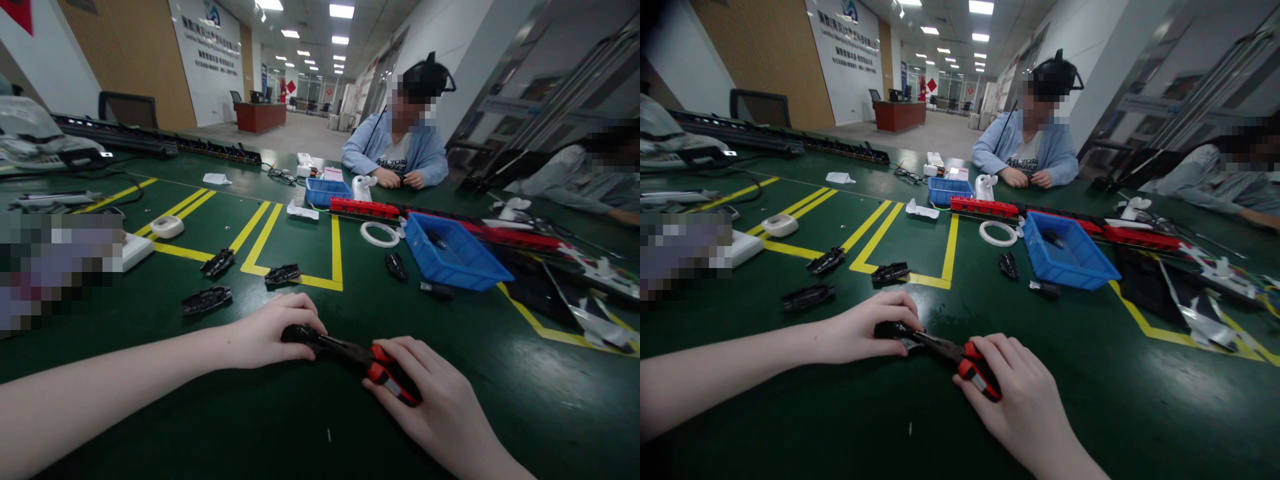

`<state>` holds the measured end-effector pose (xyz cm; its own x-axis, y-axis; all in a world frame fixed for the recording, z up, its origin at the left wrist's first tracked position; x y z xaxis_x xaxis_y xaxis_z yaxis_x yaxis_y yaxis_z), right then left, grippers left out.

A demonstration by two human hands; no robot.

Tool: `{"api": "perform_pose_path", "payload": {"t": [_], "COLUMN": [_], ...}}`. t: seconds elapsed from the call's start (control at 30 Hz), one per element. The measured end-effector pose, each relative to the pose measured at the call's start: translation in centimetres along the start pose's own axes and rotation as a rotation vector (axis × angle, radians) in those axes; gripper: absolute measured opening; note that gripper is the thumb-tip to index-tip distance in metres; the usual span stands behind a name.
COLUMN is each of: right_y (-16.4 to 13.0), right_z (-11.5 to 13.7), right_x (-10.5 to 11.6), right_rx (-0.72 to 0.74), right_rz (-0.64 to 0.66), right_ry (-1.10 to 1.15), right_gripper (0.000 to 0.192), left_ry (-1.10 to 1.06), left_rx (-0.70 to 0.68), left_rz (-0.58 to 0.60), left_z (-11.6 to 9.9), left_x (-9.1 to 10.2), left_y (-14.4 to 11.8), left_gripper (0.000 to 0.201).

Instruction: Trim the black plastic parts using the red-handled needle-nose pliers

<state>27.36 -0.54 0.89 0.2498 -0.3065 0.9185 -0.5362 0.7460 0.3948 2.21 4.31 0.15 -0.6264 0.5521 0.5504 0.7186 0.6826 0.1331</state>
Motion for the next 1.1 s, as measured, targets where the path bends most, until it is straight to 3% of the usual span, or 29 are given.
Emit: {"api": "perform_pose_path", "payload": {"t": [0.43, 1.1], "right_y": [0.07, 0.2], "right_z": [-0.05, 0.27], "right_x": [-0.06, 0.39], "right_rx": [-0.021, 0.024], "right_rz": [0.032, -0.036], "right_ry": [0.073, 0.02], "right_gripper": [0.033, 0.032], "left_ry": [-0.07, -0.11], "left_rx": [0.005, -0.017], "left_rz": [0.006, 0.053], "left_z": [-0.33, -0.89], "left_x": [0.0, -0.14], "left_y": [-0.19, -0.07], "left_gripper": [0.026, 0.026]}}
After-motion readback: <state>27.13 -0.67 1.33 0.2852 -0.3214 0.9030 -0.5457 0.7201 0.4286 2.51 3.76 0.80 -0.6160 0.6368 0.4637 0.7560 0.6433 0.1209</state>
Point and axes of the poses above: each hand's wrist, its own y-axis towards the middle knuckle, its own x-axis out of the back of the hand, z = x × y, the point moved 3 cm from there along y, towards the middle knuckle, and after that the axes turned 7 degrees about -y, right-handed, at the moved point
